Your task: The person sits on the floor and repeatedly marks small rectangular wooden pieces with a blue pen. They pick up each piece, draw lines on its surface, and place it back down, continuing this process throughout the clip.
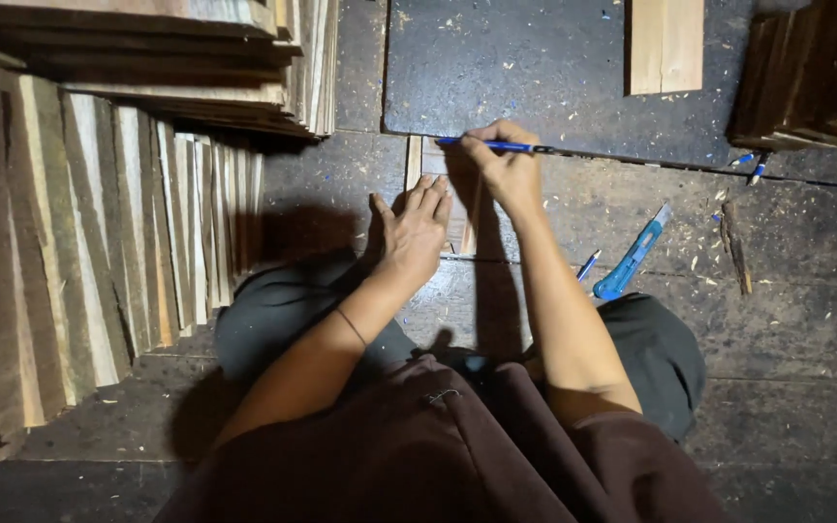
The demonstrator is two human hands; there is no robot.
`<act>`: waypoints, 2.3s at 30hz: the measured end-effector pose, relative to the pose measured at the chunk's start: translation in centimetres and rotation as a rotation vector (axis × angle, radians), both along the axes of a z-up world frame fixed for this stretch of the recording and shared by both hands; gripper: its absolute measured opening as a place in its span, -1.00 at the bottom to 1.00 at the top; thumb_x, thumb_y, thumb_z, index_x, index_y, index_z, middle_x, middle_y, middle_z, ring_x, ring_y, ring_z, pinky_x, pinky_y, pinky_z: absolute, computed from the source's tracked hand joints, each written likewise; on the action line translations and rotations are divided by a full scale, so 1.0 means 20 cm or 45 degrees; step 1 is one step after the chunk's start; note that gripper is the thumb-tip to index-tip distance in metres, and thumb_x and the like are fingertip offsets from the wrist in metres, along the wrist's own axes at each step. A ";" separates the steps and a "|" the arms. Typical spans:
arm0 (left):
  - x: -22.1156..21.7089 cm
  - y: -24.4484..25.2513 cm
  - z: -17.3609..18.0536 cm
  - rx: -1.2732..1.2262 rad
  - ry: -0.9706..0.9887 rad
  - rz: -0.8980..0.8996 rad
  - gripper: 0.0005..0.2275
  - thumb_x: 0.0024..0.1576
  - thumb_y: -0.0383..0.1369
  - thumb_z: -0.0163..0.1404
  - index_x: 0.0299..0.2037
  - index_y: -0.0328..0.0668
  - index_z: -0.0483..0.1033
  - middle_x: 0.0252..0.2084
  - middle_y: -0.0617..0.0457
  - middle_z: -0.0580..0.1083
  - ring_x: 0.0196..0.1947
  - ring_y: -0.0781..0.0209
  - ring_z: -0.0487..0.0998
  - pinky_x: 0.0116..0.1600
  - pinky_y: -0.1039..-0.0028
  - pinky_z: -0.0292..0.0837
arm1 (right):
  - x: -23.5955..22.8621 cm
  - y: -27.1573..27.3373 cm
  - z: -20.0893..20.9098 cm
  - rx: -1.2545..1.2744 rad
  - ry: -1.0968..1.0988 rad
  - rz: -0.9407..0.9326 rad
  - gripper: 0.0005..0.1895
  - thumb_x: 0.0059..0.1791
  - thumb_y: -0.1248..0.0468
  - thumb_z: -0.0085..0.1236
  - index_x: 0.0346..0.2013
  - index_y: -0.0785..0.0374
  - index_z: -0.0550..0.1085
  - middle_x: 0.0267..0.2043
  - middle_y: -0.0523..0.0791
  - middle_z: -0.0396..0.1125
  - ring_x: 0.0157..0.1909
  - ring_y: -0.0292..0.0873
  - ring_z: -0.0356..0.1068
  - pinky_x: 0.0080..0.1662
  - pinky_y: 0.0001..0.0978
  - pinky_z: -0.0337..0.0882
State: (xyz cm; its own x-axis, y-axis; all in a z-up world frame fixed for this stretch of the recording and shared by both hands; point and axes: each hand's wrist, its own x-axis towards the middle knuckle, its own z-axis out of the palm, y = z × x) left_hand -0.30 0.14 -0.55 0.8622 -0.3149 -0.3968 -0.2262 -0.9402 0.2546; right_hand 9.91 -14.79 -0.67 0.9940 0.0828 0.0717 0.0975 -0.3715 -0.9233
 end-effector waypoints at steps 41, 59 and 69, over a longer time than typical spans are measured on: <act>0.06 0.16 -0.25 -0.328 -0.103 -0.001 -0.49 0.11 -0.25 0.14 0.30 0.40 0.36 0.37 0.31 0.20 0.40 0.22 0.11 0.32 -0.65 -0.34 | -0.98 0.09 -0.03 -0.125 -0.514 -0.126 -0.95 -0.03 0.41 0.28 -0.33 0.22 0.64 -0.32 -0.05 0.52 -0.26 0.02 0.57 -0.18 -0.31 0.52; 0.04 0.14 -0.30 -0.271 -0.223 -0.043 -0.56 0.14 -0.28 0.12 0.27 0.25 0.44 0.35 0.17 0.26 0.28 0.10 0.20 0.29 -0.64 -0.33 | -1.10 0.07 -0.13 -0.099 -0.345 0.152 -0.91 0.01 0.34 0.14 -0.32 0.30 0.57 -0.43 0.08 0.39 -0.39 0.23 0.46 -0.33 -0.14 0.47; 0.06 0.13 -0.25 -0.281 -0.158 0.015 -0.55 0.10 -0.31 0.17 0.23 0.28 0.45 0.33 0.25 0.26 0.28 0.15 0.21 0.28 -0.65 -0.24 | -1.00 0.02 -0.26 -0.385 -0.735 0.160 -0.94 0.01 0.37 0.17 -0.28 0.28 0.57 -0.31 0.00 0.42 -0.31 0.08 0.49 -0.24 -0.23 0.51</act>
